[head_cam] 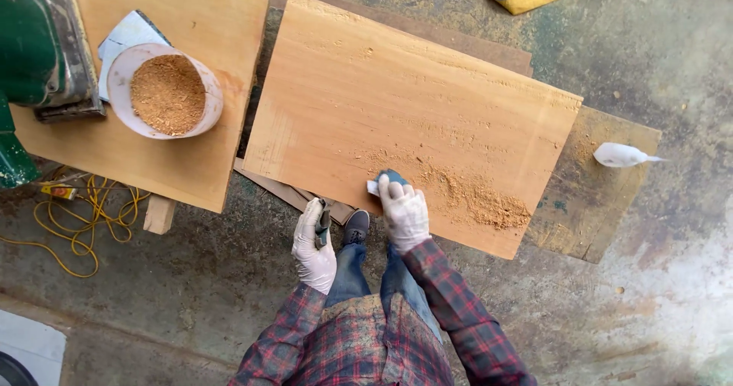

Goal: The person fills a crack in a wooden board with sawdust, squeezes liquid from a plastic bottle onto the filled crack, and presses and sands the area with sanding blocks by hand. They continue sanding the board surface and working the sawdust-and-liquid mixture into the crack throughout the clip.

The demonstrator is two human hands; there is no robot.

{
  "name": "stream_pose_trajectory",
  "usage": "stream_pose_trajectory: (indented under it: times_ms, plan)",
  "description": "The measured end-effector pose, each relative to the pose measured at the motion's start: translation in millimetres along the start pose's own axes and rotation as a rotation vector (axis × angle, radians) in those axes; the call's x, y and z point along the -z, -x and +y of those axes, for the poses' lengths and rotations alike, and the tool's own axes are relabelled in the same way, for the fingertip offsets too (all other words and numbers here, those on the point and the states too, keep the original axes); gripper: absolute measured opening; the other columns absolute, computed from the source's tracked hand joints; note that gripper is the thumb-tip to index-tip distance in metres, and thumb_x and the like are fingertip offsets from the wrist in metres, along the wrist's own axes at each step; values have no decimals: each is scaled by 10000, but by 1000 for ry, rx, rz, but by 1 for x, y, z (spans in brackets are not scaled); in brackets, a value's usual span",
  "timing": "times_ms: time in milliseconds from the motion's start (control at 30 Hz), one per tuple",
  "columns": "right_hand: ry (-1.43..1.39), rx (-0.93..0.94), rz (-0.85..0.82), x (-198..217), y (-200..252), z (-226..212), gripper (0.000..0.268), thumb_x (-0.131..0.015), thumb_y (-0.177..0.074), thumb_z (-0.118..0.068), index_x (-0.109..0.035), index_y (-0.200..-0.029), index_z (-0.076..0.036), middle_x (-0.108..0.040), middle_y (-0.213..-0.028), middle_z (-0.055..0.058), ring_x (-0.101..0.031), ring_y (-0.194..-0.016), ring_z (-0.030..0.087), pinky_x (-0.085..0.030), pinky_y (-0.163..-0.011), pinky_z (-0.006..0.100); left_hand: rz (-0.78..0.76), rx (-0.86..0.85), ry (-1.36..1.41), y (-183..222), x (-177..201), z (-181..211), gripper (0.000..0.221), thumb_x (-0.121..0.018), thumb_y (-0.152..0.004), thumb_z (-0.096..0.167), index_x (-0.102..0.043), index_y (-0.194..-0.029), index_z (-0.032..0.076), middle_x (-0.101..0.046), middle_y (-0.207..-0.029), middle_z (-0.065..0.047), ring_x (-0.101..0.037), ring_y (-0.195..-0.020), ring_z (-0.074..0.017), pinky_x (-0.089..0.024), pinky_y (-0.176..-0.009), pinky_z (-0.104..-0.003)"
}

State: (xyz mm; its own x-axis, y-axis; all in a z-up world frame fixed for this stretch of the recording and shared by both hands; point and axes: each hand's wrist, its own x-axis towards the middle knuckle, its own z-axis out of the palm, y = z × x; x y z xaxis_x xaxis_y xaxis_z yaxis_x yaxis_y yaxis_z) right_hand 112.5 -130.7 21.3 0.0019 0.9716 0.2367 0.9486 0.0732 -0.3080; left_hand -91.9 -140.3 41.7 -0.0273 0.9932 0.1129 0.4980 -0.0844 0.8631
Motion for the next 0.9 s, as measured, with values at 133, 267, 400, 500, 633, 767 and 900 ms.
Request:
stream_pose_trajectory:
  times_ms: [133, 267, 400, 500, 633, 767, 900]
  plan:
    - [136, -86, -51, -4, -17, 22, 453, -642, -864, -7, -614, -1316, -25, -511, -818, 77, -544, -727, 253, -428, -606, 424, -36, -132, -197, -3, 9, -1, 522, -678, -870, -71, -609, -1372, 55, -633, -1425, -135, -581, -1377, -338, -424, -1204, -453]
    - [2, -17, -11, 5, -11, -7, 475, -635, -823, -14, -609, -1297, 9, -526, -848, 87, -552, -744, 270, -436, -611, 426, -15, -156, -182, -10, 9, -7, 546, -671, -837, -51, -594, -1369, 43, -620, -1426, -148, -560, -1376, -351, -386, -1203, -494]
    - [-66, 71, -20, -12, -47, -22, 476, -635, -823, -4, -624, -1299, -20, -542, -861, 93, -569, -785, 289, -447, -662, 428, 4, -88, -165, -13, 1, -31, 520, -681, -858, -37, -605, -1365, 47, -624, -1428, -133, -567, -1381, -328, -407, -1194, -499]
    - [-77, -19, 15, 6, -44, -23, 389, -682, -876, -49, -652, -1263, -70, -571, -885, 87, -570, -801, 299, -434, -685, 440, 108, 35, 58, -26, 4, -63, 432, -623, -949, -10, -616, -1378, 43, -588, -1491, -128, -575, -1389, -283, -469, -1172, -452]
    - [-350, -254, 160, 54, 10, -29, 307, -701, -897, -36, -733, -1201, -63, -624, -1005, 95, -598, -887, 280, -483, -786, 387, 369, 458, 430, -79, 23, -79, 515, -586, -980, 158, -466, -1473, 68, -560, -1418, -105, -597, -1218, -214, -551, -997, -337]
    - [-538, -633, 235, 57, 112, -22, 211, -697, -945, -59, -736, -1151, -31, -633, -1075, 94, -626, -963, 245, -510, -837, 337, 442, 648, 510, -105, 19, -143, 414, -690, -998, 242, -565, -1299, -12, -651, -1292, -106, -641, -1147, -201, -538, -982, -337]
    - [-955, -1207, 432, 61, 182, 23, 220, -631, -995, -115, -708, -1166, 0, -636, -1221, 53, -646, -1050, 193, -543, -902, 316, 553, 706, 548, -121, 18, -137, 399, -706, -960, 211, -545, -1259, 1, -664, -1230, -88, -659, -1079, -195, -557, -944, -351]
